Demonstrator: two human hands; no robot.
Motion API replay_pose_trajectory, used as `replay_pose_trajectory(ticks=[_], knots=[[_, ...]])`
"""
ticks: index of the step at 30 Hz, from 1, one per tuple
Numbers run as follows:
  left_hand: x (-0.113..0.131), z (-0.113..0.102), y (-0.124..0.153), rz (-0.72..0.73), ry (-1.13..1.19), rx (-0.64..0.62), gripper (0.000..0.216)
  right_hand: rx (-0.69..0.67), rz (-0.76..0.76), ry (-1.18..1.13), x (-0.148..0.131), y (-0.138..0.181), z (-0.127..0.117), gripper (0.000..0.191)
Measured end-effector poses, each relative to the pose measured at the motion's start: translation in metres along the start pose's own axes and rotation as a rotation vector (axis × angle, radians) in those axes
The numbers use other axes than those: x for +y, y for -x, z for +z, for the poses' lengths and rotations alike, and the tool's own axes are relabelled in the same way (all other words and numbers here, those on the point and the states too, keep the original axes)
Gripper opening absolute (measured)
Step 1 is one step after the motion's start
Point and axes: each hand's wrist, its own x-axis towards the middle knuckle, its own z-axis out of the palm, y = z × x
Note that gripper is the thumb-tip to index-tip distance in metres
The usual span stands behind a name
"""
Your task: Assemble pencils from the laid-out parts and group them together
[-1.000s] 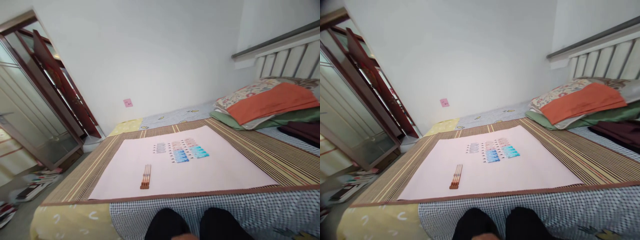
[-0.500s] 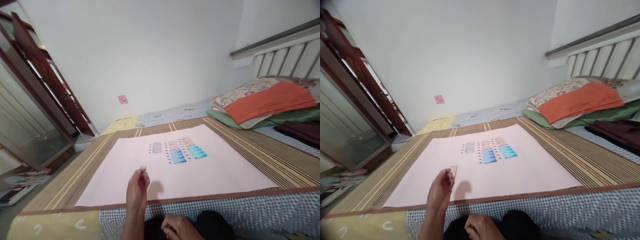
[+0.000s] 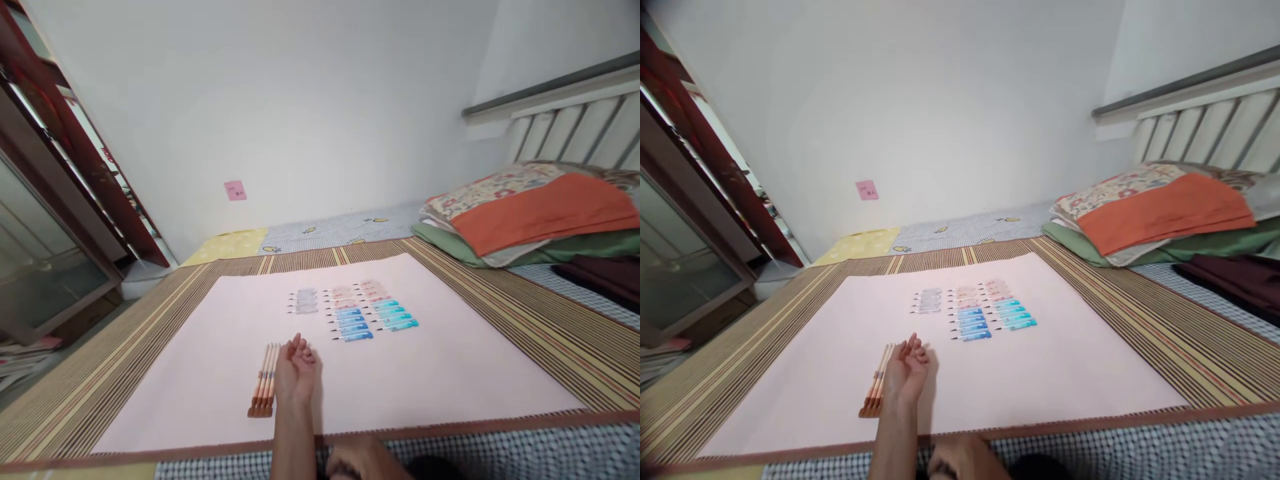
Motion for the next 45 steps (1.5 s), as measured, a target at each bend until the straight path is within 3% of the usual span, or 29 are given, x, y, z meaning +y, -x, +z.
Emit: replay_pose_trajectory(ticks=[2, 3, 6, 8, 10, 14, 21, 39, 45], knots=[[0.002, -0.003, -0.004, 0.036, -0.018, -0.017, 0.014, 0.247, -0.054, -0.023, -0.020, -0.006, -0.041, 0.018], [0.003, -0.003, -0.006, 0.059, -0.027, -0.027, 0.013, 0.303, -0.070, -0.025, -0.027, -0.012, -0.064, 0.020], [0.004, -0.003, -0.012, 0.112, -0.053, -0.030, 0.010, 0.639, -0.092, 0.013, -0.028, -0.042, -0.123, 0.023], [0.001, -0.002, -0.016, 0.147, -0.092, -0.023, 0.010, 0.814, -0.050, 0.059, -0.012, -0.064, -0.143, 0.022], [-0.003, -0.002, -0.020, 0.201, -0.157, -0.042, 0.014, 0.855, -0.006, 0.109, 0.009, -0.079, -0.147, 0.022], [-0.008, 0.001, -0.027, 0.303, -0.280, -0.126, 0.026, 0.810, 0.065, 0.412, 0.040, -0.084, -0.127, 0.022], [-0.009, 0.005, -0.028, 0.245, -0.290, -0.099, 0.029, 0.639, 0.188, 0.769, 0.043, -0.085, -0.114, 0.025], [-0.014, 0.001, -0.026, 0.201, -0.310, -0.071, 0.021, 0.619, 0.255, 0.790, 0.048, -0.075, -0.128, 0.027], [-0.014, -0.001, -0.028, 0.192, -0.305, -0.072, 0.023, 0.654, 0.207, 0.728, 0.050, -0.072, -0.130, 0.021]])
